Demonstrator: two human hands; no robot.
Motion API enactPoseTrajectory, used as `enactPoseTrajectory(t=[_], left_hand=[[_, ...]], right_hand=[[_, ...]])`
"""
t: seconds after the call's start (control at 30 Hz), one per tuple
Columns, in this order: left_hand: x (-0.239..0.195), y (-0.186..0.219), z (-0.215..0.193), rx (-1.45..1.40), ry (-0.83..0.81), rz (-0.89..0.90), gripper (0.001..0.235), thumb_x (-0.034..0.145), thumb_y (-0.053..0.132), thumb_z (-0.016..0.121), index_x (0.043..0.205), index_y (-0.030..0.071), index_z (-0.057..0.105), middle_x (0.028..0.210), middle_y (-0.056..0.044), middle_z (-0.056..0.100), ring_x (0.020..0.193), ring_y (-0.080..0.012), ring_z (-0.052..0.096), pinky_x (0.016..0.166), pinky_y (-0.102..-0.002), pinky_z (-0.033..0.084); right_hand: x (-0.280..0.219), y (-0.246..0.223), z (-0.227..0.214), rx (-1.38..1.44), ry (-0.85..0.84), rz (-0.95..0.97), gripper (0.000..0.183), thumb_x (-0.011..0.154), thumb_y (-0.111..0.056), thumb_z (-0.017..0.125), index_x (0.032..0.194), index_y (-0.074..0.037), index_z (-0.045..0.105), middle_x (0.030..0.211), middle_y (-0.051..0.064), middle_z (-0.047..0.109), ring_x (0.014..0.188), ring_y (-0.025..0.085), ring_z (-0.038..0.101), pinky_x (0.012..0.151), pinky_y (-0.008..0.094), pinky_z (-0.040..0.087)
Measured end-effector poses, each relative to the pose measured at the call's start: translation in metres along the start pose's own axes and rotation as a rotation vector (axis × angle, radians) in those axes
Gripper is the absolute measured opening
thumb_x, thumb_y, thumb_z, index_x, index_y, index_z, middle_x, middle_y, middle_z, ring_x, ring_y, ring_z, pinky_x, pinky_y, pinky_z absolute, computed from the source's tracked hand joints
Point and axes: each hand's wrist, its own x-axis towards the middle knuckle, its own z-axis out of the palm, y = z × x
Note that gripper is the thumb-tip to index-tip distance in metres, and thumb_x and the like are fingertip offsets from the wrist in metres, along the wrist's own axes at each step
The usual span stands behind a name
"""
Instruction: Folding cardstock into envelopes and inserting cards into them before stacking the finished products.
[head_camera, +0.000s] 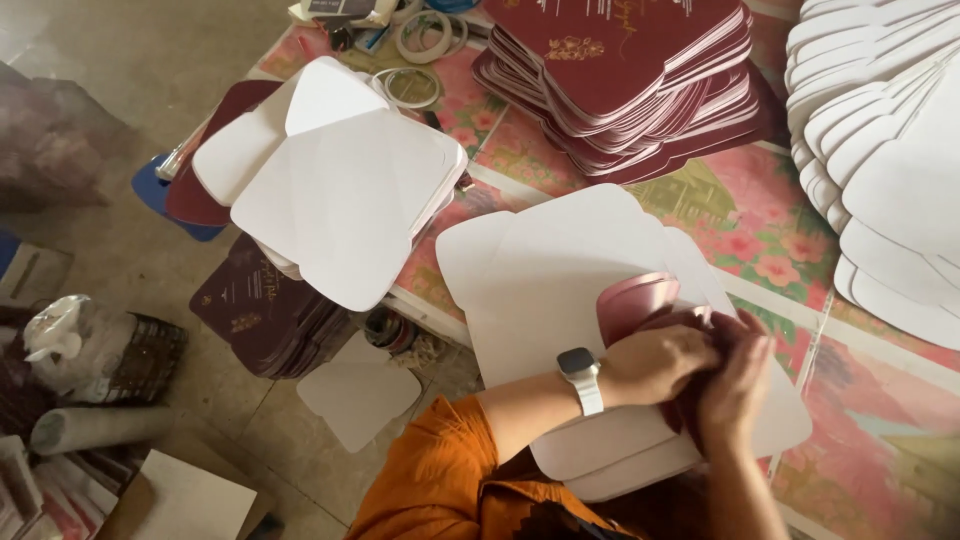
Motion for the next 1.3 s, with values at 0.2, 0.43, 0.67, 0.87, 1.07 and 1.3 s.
enactPoseTrajectory(t=[0.2, 0.43, 0.67, 0.87, 1.07, 1.3], left_hand=[[-0.009, -0.009, 0.029, 0.581, -0.156, 0.254, 0.016, 0.083, 0.013, 0.062, 0.098, 0.011, 0.067, 0.11, -0.004, 0.065, 0.118, -0.0263, 0.055, 0.102, -0.04, 0.044], [0.015, 0.004, 0.054, 0.619, -0.385, 0.1, 0.018, 0.082, 0.012, 0.05, 0.095, 0.017, 0.061, 0.104, -0.002, 0.064, 0.117, -0.0286, 0.05, 0.105, -0.068, 0.033], [-0.008, 0.001, 0.04, 0.372, -0.071, 0.336, 0.015, 0.078, 0.023, 0.056, 0.086, 0.016, 0.067, 0.088, -0.005, 0.067, 0.102, -0.0241, 0.061, 0.104, -0.041, 0.038], [-0.017, 0.005, 0.013, 0.453, -0.183, 0.217, 0.018, 0.085, 0.029, 0.058, 0.087, 0.016, 0.069, 0.094, -0.003, 0.07, 0.109, -0.0178, 0.061, 0.107, -0.036, 0.036], [-0.016, 0.015, 0.004, 0.46, -0.269, 0.182, 0.032, 0.094, 0.031, 0.049, 0.12, 0.018, 0.063, 0.131, 0.003, 0.059, 0.128, -0.0196, 0.047, 0.112, -0.041, 0.028], [-0.015, 0.01, 0.004, 0.397, -0.189, 0.239, 0.024, 0.087, 0.022, 0.056, 0.079, 0.007, 0.073, 0.086, -0.008, 0.071, 0.102, -0.0237, 0.061, 0.112, -0.046, 0.031]], right_hand=[[0.017, 0.016, -0.1, -0.645, -0.329, 0.499, 0.046, 0.098, -0.039, 0.039, 0.131, -0.015, 0.059, 0.122, 0.016, 0.063, 0.111, 0.035, 0.059, 0.089, 0.045, 0.043], [0.011, 0.077, -0.102, -0.572, -0.24, 0.478, 0.05, 0.084, -0.039, 0.06, 0.12, -0.005, 0.066, 0.109, 0.022, 0.062, 0.086, 0.035, 0.065, 0.072, 0.045, 0.051], [-0.015, 0.087, -0.097, -0.657, -0.139, 0.422, 0.052, 0.09, -0.048, 0.059, 0.122, -0.008, 0.061, 0.113, 0.02, 0.066, 0.108, 0.041, 0.058, 0.094, 0.051, 0.044], [-0.02, 0.091, -0.091, -0.694, 0.203, 0.099, 0.026, 0.1, -0.037, 0.059, 0.089, -0.013, 0.063, 0.075, 0.015, 0.059, 0.079, 0.038, 0.06, 0.065, 0.049, 0.044], [0.013, 0.017, -0.06, 0.206, 0.361, 0.444, 0.041, 0.102, -0.039, 0.043, 0.098, -0.008, 0.067, 0.062, 0.006, 0.059, 0.053, 0.012, 0.055, 0.047, 0.021, 0.044], [0.013, -0.005, 0.017, 0.041, 0.099, -0.016, 0.044, 0.106, -0.031, 0.032, 0.138, -0.002, 0.04, 0.137, 0.022, 0.045, 0.132, 0.037, 0.039, 0.111, 0.048, 0.028]])
